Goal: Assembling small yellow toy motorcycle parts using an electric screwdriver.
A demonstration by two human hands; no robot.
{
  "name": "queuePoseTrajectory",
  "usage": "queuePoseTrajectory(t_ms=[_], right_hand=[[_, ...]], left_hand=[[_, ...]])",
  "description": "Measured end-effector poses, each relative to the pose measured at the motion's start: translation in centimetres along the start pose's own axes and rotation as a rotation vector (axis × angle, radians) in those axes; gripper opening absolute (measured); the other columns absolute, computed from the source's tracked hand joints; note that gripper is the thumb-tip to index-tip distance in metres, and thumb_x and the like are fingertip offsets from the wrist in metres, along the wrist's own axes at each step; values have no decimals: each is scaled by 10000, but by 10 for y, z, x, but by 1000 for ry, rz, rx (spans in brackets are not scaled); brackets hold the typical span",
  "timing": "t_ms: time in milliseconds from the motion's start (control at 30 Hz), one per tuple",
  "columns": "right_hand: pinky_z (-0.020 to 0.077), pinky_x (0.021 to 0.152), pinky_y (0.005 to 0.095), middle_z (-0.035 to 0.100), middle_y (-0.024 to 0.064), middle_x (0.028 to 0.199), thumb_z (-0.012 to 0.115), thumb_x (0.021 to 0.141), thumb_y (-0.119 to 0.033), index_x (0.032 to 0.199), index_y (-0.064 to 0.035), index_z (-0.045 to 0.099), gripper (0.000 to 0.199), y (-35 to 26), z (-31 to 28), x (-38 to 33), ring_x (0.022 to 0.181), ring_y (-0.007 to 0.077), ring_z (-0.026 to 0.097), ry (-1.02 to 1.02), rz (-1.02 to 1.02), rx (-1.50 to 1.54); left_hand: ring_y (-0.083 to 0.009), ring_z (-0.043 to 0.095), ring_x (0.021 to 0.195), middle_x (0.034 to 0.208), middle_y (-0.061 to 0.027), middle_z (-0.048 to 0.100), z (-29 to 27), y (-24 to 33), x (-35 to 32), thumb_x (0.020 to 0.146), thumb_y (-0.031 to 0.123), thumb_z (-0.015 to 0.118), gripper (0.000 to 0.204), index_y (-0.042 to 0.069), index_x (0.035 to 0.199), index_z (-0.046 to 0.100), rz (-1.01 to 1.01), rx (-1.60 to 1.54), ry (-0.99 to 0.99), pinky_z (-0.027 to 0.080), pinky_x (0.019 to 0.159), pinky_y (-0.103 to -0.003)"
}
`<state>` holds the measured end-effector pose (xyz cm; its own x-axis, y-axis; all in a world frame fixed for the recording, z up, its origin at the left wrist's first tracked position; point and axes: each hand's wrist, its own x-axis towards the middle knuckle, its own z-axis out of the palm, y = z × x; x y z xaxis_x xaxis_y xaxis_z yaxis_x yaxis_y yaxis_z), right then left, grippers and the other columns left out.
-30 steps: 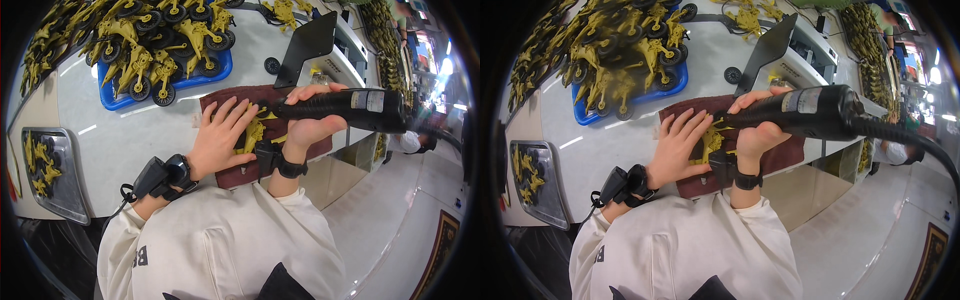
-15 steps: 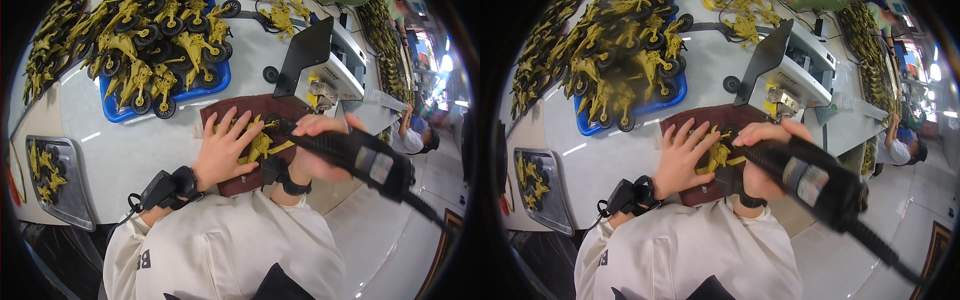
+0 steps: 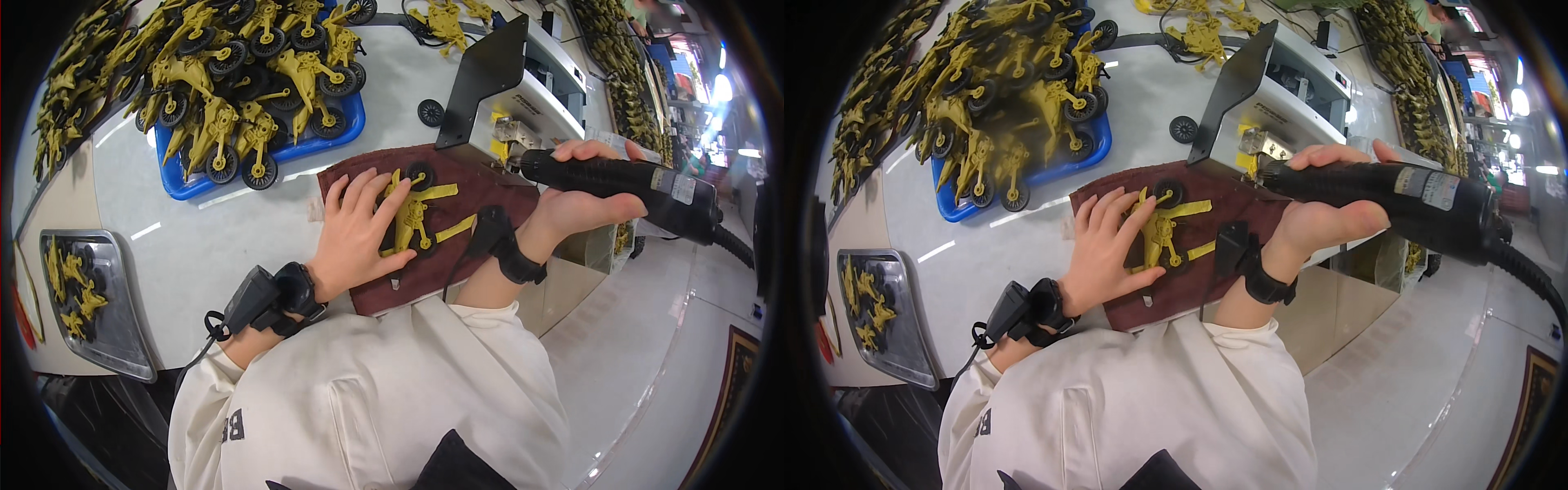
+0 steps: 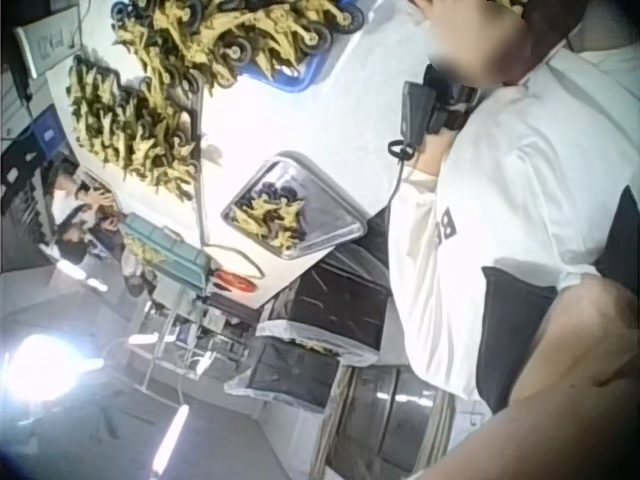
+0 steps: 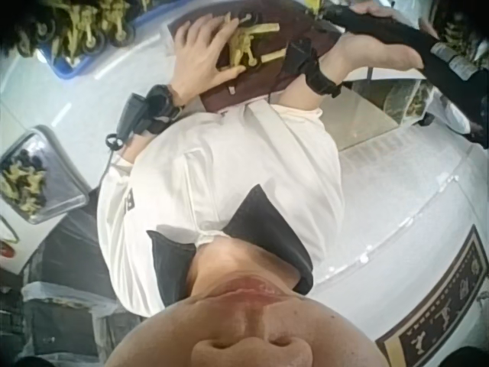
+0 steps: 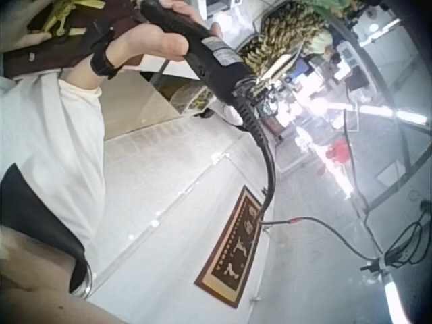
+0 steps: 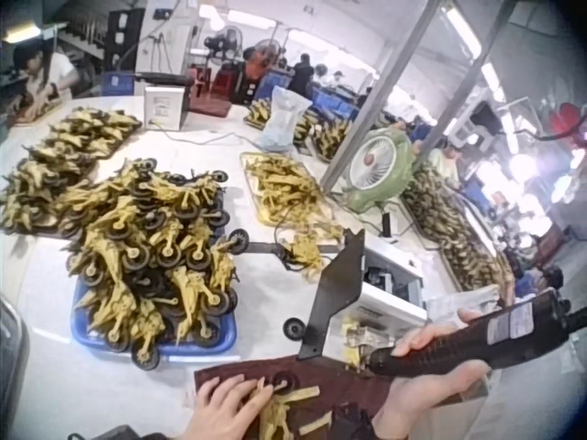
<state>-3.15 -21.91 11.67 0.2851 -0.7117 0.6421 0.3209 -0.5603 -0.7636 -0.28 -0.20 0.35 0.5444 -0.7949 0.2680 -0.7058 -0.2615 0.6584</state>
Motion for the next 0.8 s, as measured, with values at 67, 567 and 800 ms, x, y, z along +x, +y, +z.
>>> queuePoseTrajectory(t_ms=[67, 567, 800], right_hand=[[459, 461, 296, 535, 116, 624, 397, 769, -809, 1186, -3, 377, 908, -12, -7, -13, 454, 206, 507, -46, 73, 46], [499, 477, 373, 582, 204, 746, 469, 819, -705, 1256, 78, 300, 912, -37, -40, -108, 518, 293, 567, -291, -5, 472], [499, 432, 314, 576, 145, 688, 399, 752, -813, 1170, 39, 358, 949, -18, -34, -116, 471, 217, 539, -189, 148, 392]], left_hand=[[-341, 371, 1256, 1342, -146, 419, -2, 0, -1, 626, 432, 765, 871, 85, 1352, 433, -18, 2, -12, 244, 1043, -504], [-354, 312, 1317, 1479, -109, 313, -3, -5, -3, 579, 358, 798, 968, 96, 1395, 348, 9, -34, -101, 210, 1085, -505], [-347, 312, 1320, 1483, -106, 309, -4, -2, -2, 580, 356, 790, 961, 99, 1397, 355, 1, -20, -111, 208, 1083, -500]])
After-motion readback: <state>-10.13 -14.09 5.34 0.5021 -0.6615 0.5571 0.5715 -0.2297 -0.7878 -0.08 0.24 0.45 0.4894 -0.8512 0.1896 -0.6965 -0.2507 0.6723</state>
